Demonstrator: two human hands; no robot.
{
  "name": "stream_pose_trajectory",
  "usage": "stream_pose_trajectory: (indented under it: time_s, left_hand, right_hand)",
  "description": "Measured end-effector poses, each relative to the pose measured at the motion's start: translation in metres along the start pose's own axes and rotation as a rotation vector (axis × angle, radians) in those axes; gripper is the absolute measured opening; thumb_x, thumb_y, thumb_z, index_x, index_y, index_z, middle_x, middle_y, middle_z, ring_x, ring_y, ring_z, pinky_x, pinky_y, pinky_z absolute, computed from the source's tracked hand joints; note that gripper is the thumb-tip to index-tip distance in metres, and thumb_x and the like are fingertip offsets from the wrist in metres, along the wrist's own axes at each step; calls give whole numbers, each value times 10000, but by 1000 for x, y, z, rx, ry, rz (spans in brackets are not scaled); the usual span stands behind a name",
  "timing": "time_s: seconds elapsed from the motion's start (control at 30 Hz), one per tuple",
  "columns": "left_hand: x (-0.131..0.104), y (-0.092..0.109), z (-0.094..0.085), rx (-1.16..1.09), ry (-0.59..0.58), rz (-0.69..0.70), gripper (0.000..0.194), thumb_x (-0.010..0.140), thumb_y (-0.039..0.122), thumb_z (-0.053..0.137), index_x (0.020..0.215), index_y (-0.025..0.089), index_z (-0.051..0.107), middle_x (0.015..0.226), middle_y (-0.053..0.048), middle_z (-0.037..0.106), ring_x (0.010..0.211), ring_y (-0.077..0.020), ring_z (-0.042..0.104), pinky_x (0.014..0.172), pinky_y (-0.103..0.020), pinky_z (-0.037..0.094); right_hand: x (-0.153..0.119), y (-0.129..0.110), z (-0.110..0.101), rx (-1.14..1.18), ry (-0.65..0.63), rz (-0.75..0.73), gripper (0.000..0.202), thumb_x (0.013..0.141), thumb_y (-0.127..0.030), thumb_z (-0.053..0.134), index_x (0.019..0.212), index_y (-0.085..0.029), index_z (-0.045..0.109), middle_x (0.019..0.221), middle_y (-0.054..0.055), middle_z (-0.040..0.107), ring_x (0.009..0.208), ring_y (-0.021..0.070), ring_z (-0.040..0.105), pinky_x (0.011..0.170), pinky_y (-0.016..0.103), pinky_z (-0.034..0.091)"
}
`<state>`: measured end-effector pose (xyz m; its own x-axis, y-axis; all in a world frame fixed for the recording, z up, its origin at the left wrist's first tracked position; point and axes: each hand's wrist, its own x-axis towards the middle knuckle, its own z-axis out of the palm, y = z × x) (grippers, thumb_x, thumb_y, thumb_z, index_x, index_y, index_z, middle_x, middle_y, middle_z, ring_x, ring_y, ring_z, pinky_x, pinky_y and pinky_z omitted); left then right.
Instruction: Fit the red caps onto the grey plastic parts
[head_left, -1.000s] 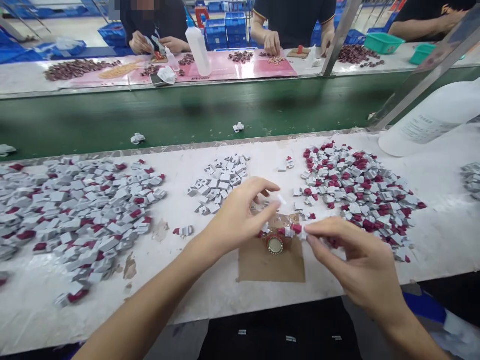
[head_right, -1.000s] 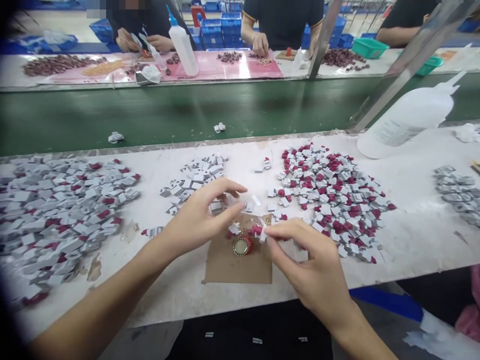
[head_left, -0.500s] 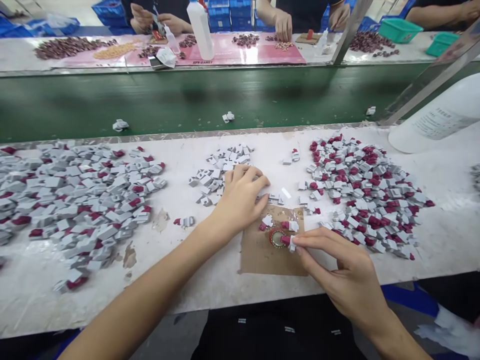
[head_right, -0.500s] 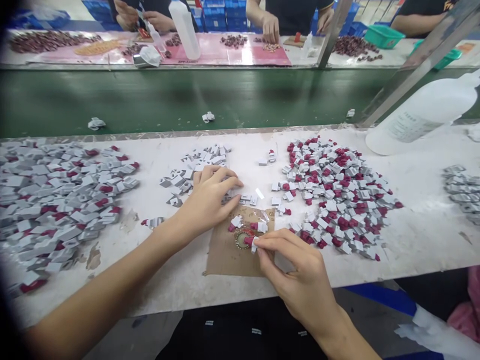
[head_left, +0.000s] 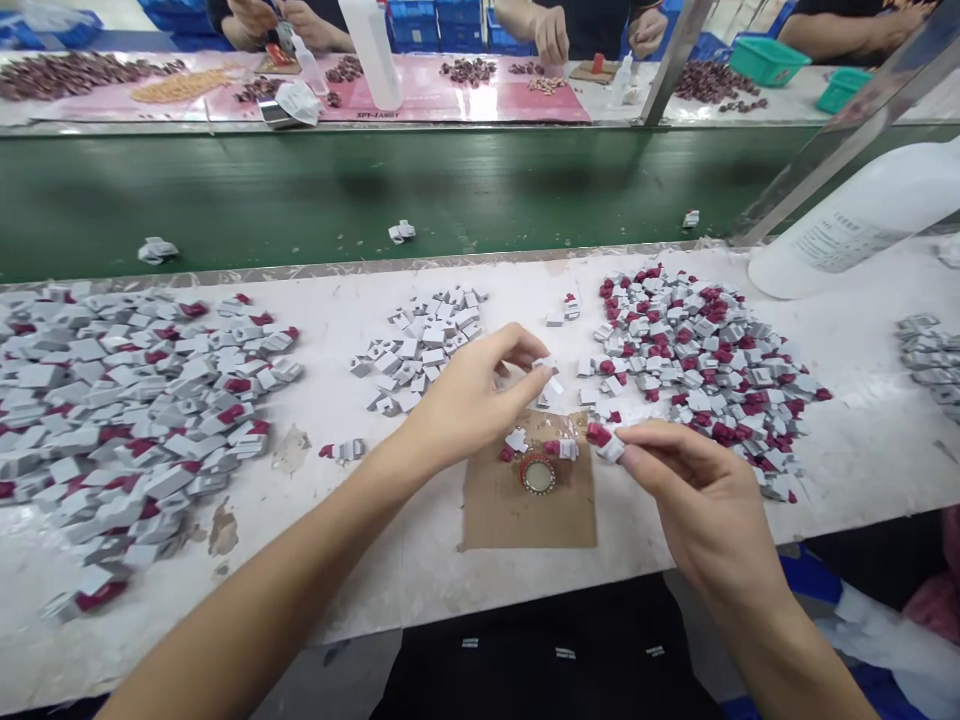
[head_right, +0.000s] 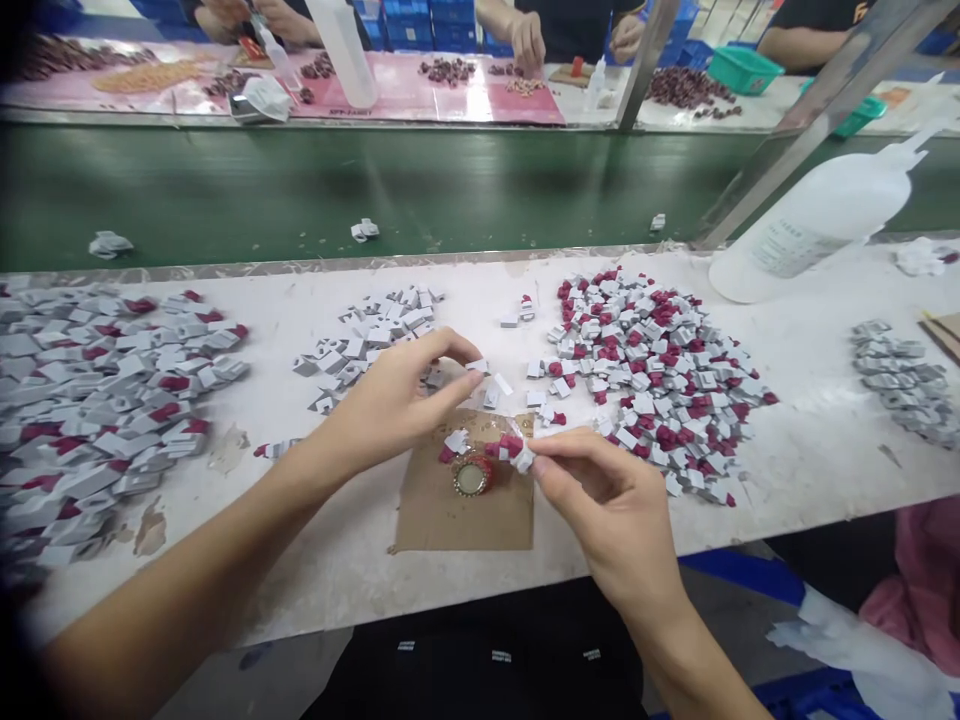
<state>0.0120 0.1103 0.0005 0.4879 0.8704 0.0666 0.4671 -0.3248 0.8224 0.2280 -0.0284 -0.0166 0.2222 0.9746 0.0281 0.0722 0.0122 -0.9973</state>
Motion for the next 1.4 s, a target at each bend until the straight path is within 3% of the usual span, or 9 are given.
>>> stream_pose_trajectory:
  time_s: [0.1, 0.3, 0.5, 0.8, 0.9, 1.0, 1.1, 1.27, 1.4]
  left_hand:
    - [2, 10, -1, -442, -90, -165, 220, 1049, 360, 736, 1226, 230, 730, 1012, -71, 835, 937, -243, 772, 809, -373, 580]
    - [6, 14, 5, -910, -162, -353, 154, 1066, 307, 761, 1179, 203, 773, 1020, -49, 824, 797, -137, 772, 783, -284, 590]
    - [6, 13, 7, -1018, -204, -390, 247, 989, 290, 908, 1143, 176, 752, 964, -44, 841, 839, -145, 800, 865, -288, 636]
    - [0, 14, 8, -988, -240, -284, 281, 974, 314, 930, 1142, 163, 763, 1091, -95, 851, 963, -195, 813, 966, -374, 671]
    - [-2, 14, 9, -917, -191, -275, 304, 978, 379, 917, 1169, 195, 770, 1169, -78, 811, 976, -194, 780, 890, -357, 670]
    - [-4, 14, 8, -869, -138, -282, 314, 964, 420, 916, 1145, 206, 775, 1014, -28, 760, 846, -144, 705, 773, -286, 620]
    - [-5, 12, 6, -819, -156, -297, 315, 995, 459, 856, 1136, 210, 723, 904, -20, 738, 779, -154, 687, 769, -315, 605]
    - [11, 0, 10, -2, 47, -115, 120, 1026, 252, 723, 1138, 210, 710, 1115, -98, 791, 1061, -291, 723, 953, -475, 590]
    - [40, -6, 18, 302, -28, 6, 70, 1024, 180, 678, 1047, 211, 737, 1086, -100, 829, 1179, -346, 684, 1072, -541, 541]
  right_hand:
    - [13, 2, 0, 190, 98, 125, 96, 896, -387, 984, 977, -360, 941, 993, 1, 899, 928, 195, 853, 836, 268, 710]
    - [37, -10, 8, 487, 113, 243, 206, 755, -392, 1065, 886, -315, 925, 937, -3, 897, 948, 233, 883, 906, 345, 733]
    - [41, -13, 8, 544, 78, 285, 206, 760, -369, 1057, 895, -302, 917, 945, 0, 909, 996, 231, 887, 927, 331, 722]
    - [41, -17, 5, 333, 147, 142, 202, 785, -435, 1043, 902, -320, 925, 945, 12, 885, 959, 236, 842, 993, 420, 708]
    - [41, -18, 6, 321, 142, 137, 200, 799, -443, 1032, 915, -319, 927, 970, 26, 890, 961, 244, 839, 967, 419, 707]
    - [41, -19, 7, 310, 147, 140, 216, 791, -456, 1036, 918, -319, 926, 985, 28, 887, 971, 251, 837, 975, 429, 704]
    - [41, -18, 6, 304, 156, 149, 252, 770, -499, 1045, 910, -329, 922, 979, 26, 878, 984, 264, 833, 1002, 461, 699]
    - [41, -13, 5, 278, 216, 197, 352, 683, -562, 1081, 885, -325, 919, 960, 28, 860, 996, 276, 818, 1028, 481, 688]
    - [42, -11, 6, 282, 219, 222, 402, 641, -582, 1096, 875, -310, 916, 945, 32, 849, 968, 270, 808, 1038, 487, 681]
